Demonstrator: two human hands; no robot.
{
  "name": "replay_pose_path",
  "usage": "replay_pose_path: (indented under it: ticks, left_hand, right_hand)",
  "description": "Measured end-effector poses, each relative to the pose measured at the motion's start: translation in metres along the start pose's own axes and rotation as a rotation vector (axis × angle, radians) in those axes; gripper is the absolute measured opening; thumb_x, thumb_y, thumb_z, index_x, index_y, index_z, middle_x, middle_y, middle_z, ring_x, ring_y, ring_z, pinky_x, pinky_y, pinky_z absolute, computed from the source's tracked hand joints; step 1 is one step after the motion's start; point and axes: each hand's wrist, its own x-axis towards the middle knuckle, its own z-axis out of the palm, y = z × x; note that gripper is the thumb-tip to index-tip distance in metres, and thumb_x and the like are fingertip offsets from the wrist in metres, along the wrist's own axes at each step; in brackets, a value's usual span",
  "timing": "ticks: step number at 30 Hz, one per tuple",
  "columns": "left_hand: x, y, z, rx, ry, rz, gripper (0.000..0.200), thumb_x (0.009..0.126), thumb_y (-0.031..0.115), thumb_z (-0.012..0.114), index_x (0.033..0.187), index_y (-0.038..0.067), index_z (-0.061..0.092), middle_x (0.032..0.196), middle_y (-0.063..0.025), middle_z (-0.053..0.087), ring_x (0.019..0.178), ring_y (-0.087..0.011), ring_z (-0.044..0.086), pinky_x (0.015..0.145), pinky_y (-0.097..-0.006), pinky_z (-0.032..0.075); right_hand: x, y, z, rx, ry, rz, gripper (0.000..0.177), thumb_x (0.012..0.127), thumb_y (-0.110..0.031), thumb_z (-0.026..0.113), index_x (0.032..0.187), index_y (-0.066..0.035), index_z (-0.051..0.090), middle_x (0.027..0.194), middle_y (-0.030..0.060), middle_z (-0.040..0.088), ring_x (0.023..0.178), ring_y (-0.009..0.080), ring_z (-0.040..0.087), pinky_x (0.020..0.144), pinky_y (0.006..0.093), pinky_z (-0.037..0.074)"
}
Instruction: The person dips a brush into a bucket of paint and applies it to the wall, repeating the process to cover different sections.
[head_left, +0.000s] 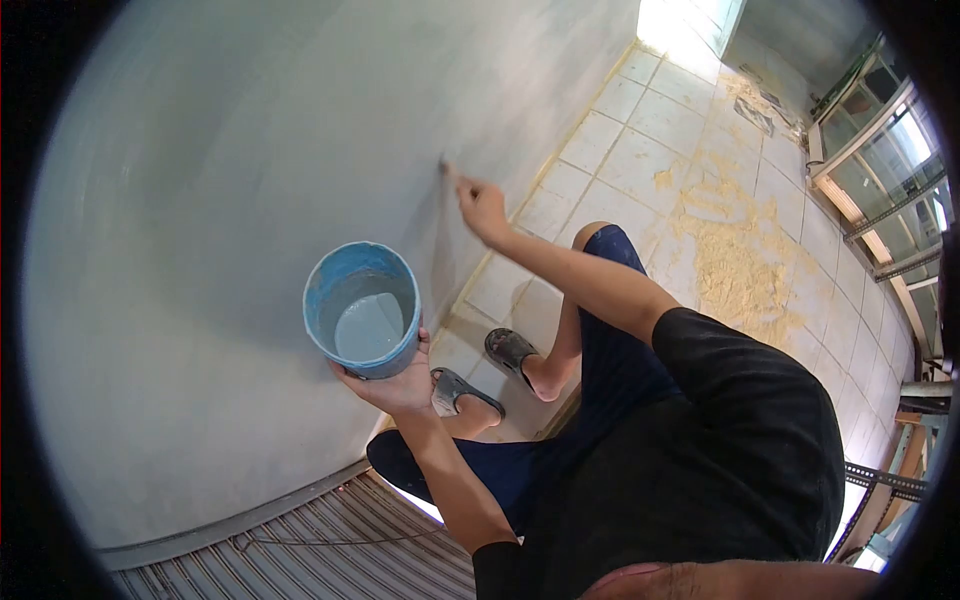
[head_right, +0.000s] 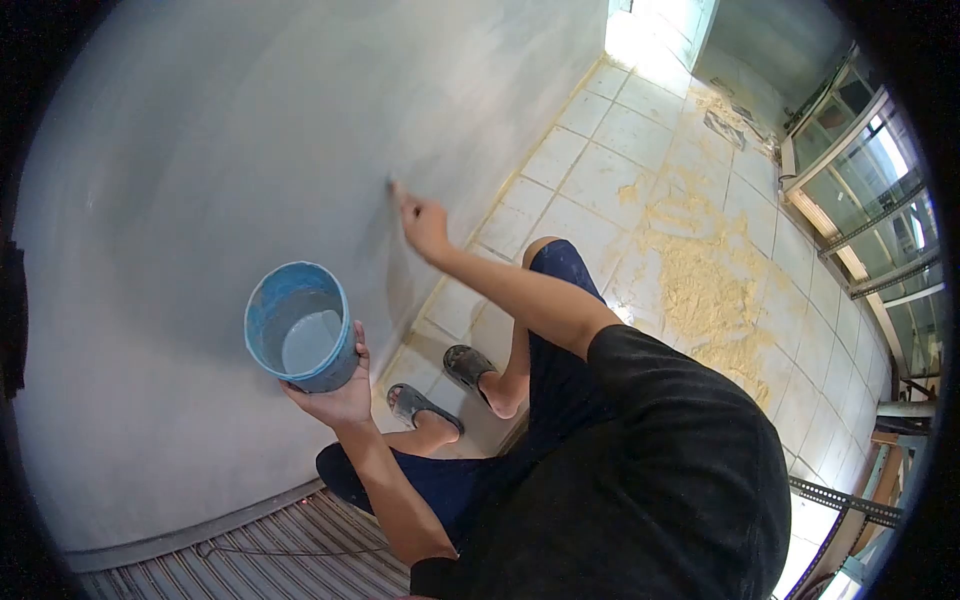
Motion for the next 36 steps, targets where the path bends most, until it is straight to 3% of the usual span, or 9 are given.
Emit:
replay_pose_path:
  ticks: [2, 5, 10, 12, 18, 20, 28, 30, 36]
  left_hand:
    - [-0.002, 0.002, 0.001, -0.025, -0.07, -0.02, 0.082, 0.091, 0.07, 0.05, 0.153, 0.018, 0.043, 0.151, -0.0219, 0.043, 0.13, -0.0523, 0.047, 0.09, -0.049, 0.05]
    - [-0.007, 0.012, -0.002, -0.114, -0.15, -0.027, 0.084, 0.09, 0.069, 0.053, 0.155, 0.016, 0.041, 0.152, -0.0241, 0.041, 0.133, -0.0524, 0.044, 0.092, -0.0498, 0.05]
    - [-0.049, 0.046, -0.011, -0.224, -0.257, 0.031, 0.096, 0.085, 0.059, 0.071, 0.159, 0.014, 0.032, 0.156, -0.0277, 0.032, 0.141, -0.0504, 0.034, 0.095, -0.0519, 0.051]
    - [-0.067, 0.054, -0.018, -0.224, -0.279, 0.091, 0.098, 0.083, 0.057, 0.074, 0.159, 0.013, 0.031, 0.156, -0.0279, 0.031, 0.14, -0.0504, 0.034, 0.095, -0.0521, 0.052]
    - [-0.084, 0.056, -0.047, -0.173, -0.222, 0.203, 0.113, 0.071, 0.049, 0.088, 0.159, 0.009, 0.03, 0.155, -0.0282, 0.032, 0.14, -0.0492, 0.036, 0.095, -0.0487, 0.055]
    - [-0.082, 0.045, -0.054, -0.176, -0.273, 0.214, 0.113, 0.069, 0.045, 0.091, 0.158, 0.008, 0.03, 0.153, -0.028, 0.035, 0.137, -0.0487, 0.04, 0.094, -0.0472, 0.056]
    - [-0.088, 0.034, -0.053, -0.184, -0.192, 0.228, 0.102, 0.075, 0.051, 0.085, 0.154, 0.009, 0.036, 0.151, -0.0267, 0.038, 0.134, -0.0486, 0.043, 0.095, -0.0483, 0.055]
    - [-0.088, 0.036, -0.052, -0.222, -0.178, 0.217, 0.1, 0.076, 0.053, 0.084, 0.154, 0.011, 0.037, 0.151, -0.026, 0.038, 0.135, -0.0486, 0.043, 0.095, -0.049, 0.055]
    - [-0.088, 0.037, -0.061, -0.209, -0.235, 0.226, 0.097, 0.077, 0.058, 0.082, 0.154, 0.021, 0.038, 0.153, -0.0224, 0.037, 0.137, -0.0485, 0.041, 0.095, -0.052, 0.055]
  right_hand:
    - [-0.043, -0.008, -0.008, 0.112, -0.324, 0.12, 0.029, 0.1, -0.022, 0.06, 0.114, -0.001, 0.075, 0.07, 0.0195, 0.065, 0.062, 0.0185, 0.06, 0.064, 0.0391, 0.05]
    - [-0.06, -0.01, -0.028, 0.199, -0.36, 0.182, 0.028, 0.1, -0.02, 0.06, 0.116, -0.002, 0.075, 0.069, 0.013, 0.065, 0.063, 0.0148, 0.061, 0.063, 0.0374, 0.05]
    - [0.052, 0.019, -0.047, -0.09, 0.097, 0.17, 0.032, 0.098, -0.027, 0.064, 0.115, -0.002, 0.076, 0.082, 0.0195, 0.075, 0.074, 0.026, 0.072, 0.071, 0.0397, 0.055]
    - [0.085, 0.007, -0.044, 0.095, 0.26, 0.285, 0.033, 0.097, -0.028, 0.065, 0.113, -0.002, 0.077, 0.085, 0.0236, 0.073, 0.075, 0.029, 0.072, 0.073, 0.0414, 0.055]
    - [-0.011, -0.039, 0.021, 0.041, 0.156, 0.05, 0.029, 0.097, -0.017, 0.06, 0.113, 0.002, 0.075, 0.073, 0.0244, 0.066, 0.063, 0.0237, 0.064, 0.065, 0.041, 0.05]
    - [-0.063, -0.049, 0.031, 0.009, -0.08, 0.108, 0.029, 0.098, -0.017, 0.059, 0.115, 0.001, 0.075, 0.074, 0.0269, 0.066, 0.064, 0.0263, 0.065, 0.066, 0.0426, 0.05]
    - [-0.108, -0.063, 0.012, 0.214, -0.777, 0.023, 0.031, 0.099, -0.028, 0.067, 0.119, -0.006, 0.076, 0.068, 0.0075, 0.064, 0.064, 0.0121, 0.055, 0.061, 0.0346, 0.048]
    - [-0.053, -0.059, 0.001, 0.135, -0.818, 0.027, 0.033, 0.101, -0.024, 0.065, 0.127, -0.006, 0.073, 0.073, -0.001, 0.063, 0.063, 0.0078, 0.051, 0.057, 0.0276, 0.043]
    - [0.079, -0.039, -0.06, 0.119, -0.695, -0.056, 0.033, 0.1, -0.021, 0.067, 0.127, -0.001, 0.072, 0.077, -0.0009, 0.063, 0.061, 0.0049, 0.048, 0.053, 0.0231, 0.04]
